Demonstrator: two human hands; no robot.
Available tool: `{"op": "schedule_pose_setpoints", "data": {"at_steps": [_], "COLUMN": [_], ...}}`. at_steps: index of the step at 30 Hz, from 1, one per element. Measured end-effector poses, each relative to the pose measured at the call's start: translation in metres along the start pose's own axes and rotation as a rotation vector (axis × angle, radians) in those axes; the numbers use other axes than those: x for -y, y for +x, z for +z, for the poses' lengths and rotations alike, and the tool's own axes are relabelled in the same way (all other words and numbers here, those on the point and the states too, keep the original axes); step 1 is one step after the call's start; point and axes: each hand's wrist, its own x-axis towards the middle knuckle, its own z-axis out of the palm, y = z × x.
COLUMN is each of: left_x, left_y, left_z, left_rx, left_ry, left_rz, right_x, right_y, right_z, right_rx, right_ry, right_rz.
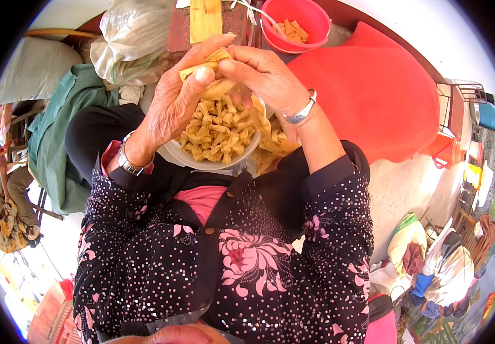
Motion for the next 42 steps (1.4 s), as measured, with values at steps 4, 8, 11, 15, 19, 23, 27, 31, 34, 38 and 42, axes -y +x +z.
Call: {"op": "schedule_pose_setpoints", "data": {"at_steps": [4,8,11,15,19,23,27,31,34,38,42], "left_x": [-0.006,-0.018,-0.013,-0.006,-0.006,0.002,-0.003,0.006,-0.004,-0.001,0.003], "left_y": [-0.002,-0.003,-0.001,-0.002,-0.001,-0.002,-0.006,-0.003,-0.002,-0.003,-0.003], "left_z": [-0.002,-0.008,-0.004,-0.012,-0.019,-0.045,-0.06,-0.063,-0.051,-0.043,-0.042], "left_rx": [-0.053,0.052,0.098,0.231,0.17,0.175,0.158,0.126,-0.008,-0.125,-0.114], "left_ry": [-0.003,-0.092,-0.524,-0.816,-0.88,-1.007,-0.999,-0.898,-0.752,-0.605,-0.357], "left_rz": [-0.04,-0.148,-0.253,-0.338,-0.355,-0.234,-0.172,-0.086,-0.063,-0.139,-0.154], "right_x": [-0.003,-0.006,-0.004,0.0,-0.009,-0.004,-0.004,-0.008,-0.01,-0.013,-0.01], "right_y": [-0.001,-0.001,-0.007,-0.017,-0.024,-0.035,-0.04,-0.029,-0.02,-0.013,-0.005], "right_z": [0.001,0.004,0.001,-0.002,-0.006,-0.019,-0.026,-0.026,-0.017,-0.008,0.003], "right_rx": [-0.092,-0.213,-0.149,-0.107,-0.175,-0.221,-0.227,-0.163,-0.049,0.064,0.124], "right_ry": [-0.015,-0.037,-0.087,-0.199,-0.328,-0.338,-0.442,-0.447,-0.348,-0.27,-0.225], "right_rz": [-0.006,-0.197,-0.215,-0.173,-0.183,-0.208,-0.197,-0.037,0.064,0.16,0.184]}}
